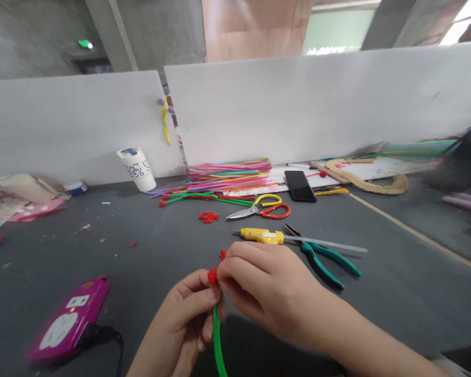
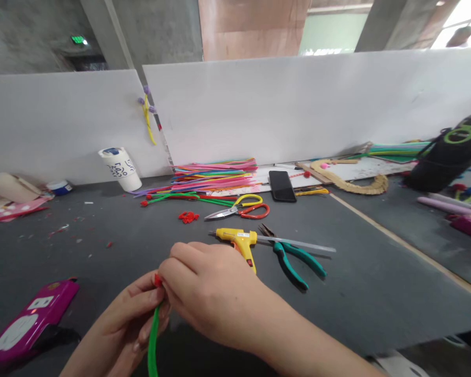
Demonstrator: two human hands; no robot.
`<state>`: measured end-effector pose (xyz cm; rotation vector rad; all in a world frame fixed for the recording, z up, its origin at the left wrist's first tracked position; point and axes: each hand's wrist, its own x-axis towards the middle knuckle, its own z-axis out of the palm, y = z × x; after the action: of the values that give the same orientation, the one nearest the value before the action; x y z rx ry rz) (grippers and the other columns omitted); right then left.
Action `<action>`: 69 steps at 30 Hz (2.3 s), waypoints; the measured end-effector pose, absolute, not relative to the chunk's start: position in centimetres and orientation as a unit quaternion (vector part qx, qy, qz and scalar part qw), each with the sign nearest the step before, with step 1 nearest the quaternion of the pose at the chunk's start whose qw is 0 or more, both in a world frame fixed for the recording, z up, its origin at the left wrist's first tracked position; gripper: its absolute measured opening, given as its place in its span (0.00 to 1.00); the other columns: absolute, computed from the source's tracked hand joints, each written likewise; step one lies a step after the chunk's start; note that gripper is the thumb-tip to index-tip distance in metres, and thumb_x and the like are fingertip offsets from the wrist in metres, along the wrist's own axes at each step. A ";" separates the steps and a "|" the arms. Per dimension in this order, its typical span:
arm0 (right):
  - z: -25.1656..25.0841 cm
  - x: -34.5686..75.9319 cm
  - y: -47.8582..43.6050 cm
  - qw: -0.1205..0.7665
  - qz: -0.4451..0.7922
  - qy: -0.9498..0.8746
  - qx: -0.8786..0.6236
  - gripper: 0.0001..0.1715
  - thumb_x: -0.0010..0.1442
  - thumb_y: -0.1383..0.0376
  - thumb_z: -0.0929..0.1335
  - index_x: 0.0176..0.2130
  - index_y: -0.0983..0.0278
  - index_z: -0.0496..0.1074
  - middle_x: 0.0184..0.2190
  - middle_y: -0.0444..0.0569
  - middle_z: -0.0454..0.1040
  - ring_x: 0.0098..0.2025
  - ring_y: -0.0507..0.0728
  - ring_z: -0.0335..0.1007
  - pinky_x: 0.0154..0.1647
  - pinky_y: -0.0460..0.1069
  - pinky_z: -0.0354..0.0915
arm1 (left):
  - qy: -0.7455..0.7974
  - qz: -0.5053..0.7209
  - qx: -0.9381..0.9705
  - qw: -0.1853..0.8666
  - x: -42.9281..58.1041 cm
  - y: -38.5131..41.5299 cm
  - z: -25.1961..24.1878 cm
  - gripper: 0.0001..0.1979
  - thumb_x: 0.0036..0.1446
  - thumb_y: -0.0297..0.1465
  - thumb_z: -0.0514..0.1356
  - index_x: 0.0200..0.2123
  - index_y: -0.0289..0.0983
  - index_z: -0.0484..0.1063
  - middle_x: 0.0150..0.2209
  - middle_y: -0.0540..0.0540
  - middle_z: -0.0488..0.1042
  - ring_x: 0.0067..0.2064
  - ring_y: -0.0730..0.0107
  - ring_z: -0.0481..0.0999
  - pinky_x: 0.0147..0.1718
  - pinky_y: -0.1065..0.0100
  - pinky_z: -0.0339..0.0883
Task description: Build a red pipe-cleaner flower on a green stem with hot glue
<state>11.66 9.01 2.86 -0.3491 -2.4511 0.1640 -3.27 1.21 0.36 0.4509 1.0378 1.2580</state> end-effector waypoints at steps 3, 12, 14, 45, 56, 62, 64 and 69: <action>2.9 11.7 9.0 0.327 0.060 -0.933 -0.135 0.17 0.66 0.70 0.57 0.30 0.66 0.69 0.27 0.47 0.69 0.27 0.52 0.59 0.26 0.45 0.55 | 0.452 0.560 0.195 0.666 -3.3 1.3 0.2 0.06 0.47 0.29 0.67 0.25 0.34 0.72 0.15 0.56 0.63 0.16 0.85 0.53 0.15 0.80 0.47; 2.8 11.6 9.0 0.332 0.053 -0.932 -0.132 0.17 0.66 0.71 0.58 0.30 0.67 0.70 0.26 0.46 0.68 0.26 0.52 0.58 0.26 0.46 0.54 | 0.447 0.563 0.191 0.668 -3.3 1.1 0.0 0.06 0.46 0.28 0.68 0.26 0.33 0.73 0.15 0.56 0.63 0.16 0.86 0.54 0.15 0.81 0.49; 2.7 11.6 9.1 0.335 0.054 -0.932 -0.130 0.17 0.66 0.71 0.58 0.29 0.67 0.70 0.26 0.46 0.68 0.27 0.52 0.58 0.26 0.46 0.54 | 0.445 0.564 0.190 0.669 -3.3 1.1 0.1 0.06 0.46 0.28 0.68 0.26 0.33 0.74 0.15 0.56 0.63 0.15 0.86 0.54 0.16 0.81 0.50; 2.9 11.5 8.5 0.379 0.113 -0.905 -0.160 0.09 0.64 0.70 0.62 0.34 0.67 0.71 0.28 0.46 0.69 0.27 0.50 0.60 0.27 0.45 0.56 | 0.511 0.581 0.237 0.587 -3.2 1.1 0.3 0.11 0.41 0.34 0.71 0.23 0.34 0.74 0.16 0.55 0.67 0.14 0.87 0.59 0.13 0.83 0.51; 0.9 14.7 13.0 0.018 0.052 -0.826 -0.560 0.23 0.62 0.55 0.64 0.22 0.66 0.72 0.22 0.58 0.74 0.28 0.65 0.74 0.26 0.51 0.56 | 0.399 0.591 0.169 0.680 -4.1 0.9 1.4 0.10 0.44 0.31 0.72 0.24 0.32 0.75 0.21 0.52 0.71 0.15 0.90 0.55 0.12 0.84 0.49; -1.7 15.8 14.6 0.019 0.106 -0.785 -0.610 0.28 0.62 0.48 0.62 0.24 0.66 0.73 0.27 0.59 0.76 0.33 0.66 0.75 0.29 0.52 0.61 | 0.355 0.591 0.181 0.701 -4.2 0.6 1.4 0.10 0.47 0.31 0.70 0.23 0.31 0.75 0.20 0.54 0.69 0.15 0.91 0.54 0.14 0.84 0.52; -2.1 15.8 14.9 0.042 0.135 -0.774 -0.617 0.26 0.62 0.48 0.63 0.27 0.66 0.72 0.28 0.55 0.76 0.34 0.62 0.74 0.33 0.53 0.64 | 0.351 0.589 0.186 0.704 -4.1 0.5 1.4 0.10 0.48 0.31 0.70 0.23 0.31 0.75 0.20 0.55 0.67 0.15 0.91 0.53 0.14 0.84 0.52; -2.9 16.0 15.5 0.142 0.260 -0.735 -0.610 0.17 0.61 0.55 0.67 0.30 0.66 0.70 0.29 0.44 0.72 0.33 0.54 0.70 0.38 0.52 0.66 | 0.358 0.602 0.199 0.686 -3.9 0.4 1.5 0.10 0.46 0.32 0.71 0.24 0.33 0.75 0.22 0.54 0.70 0.14 0.93 0.53 0.14 0.84 0.49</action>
<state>16.01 15.51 -2.90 -1.7608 -2.1207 0.7517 -3.90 0.42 1.48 0.4464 0.8019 1.3479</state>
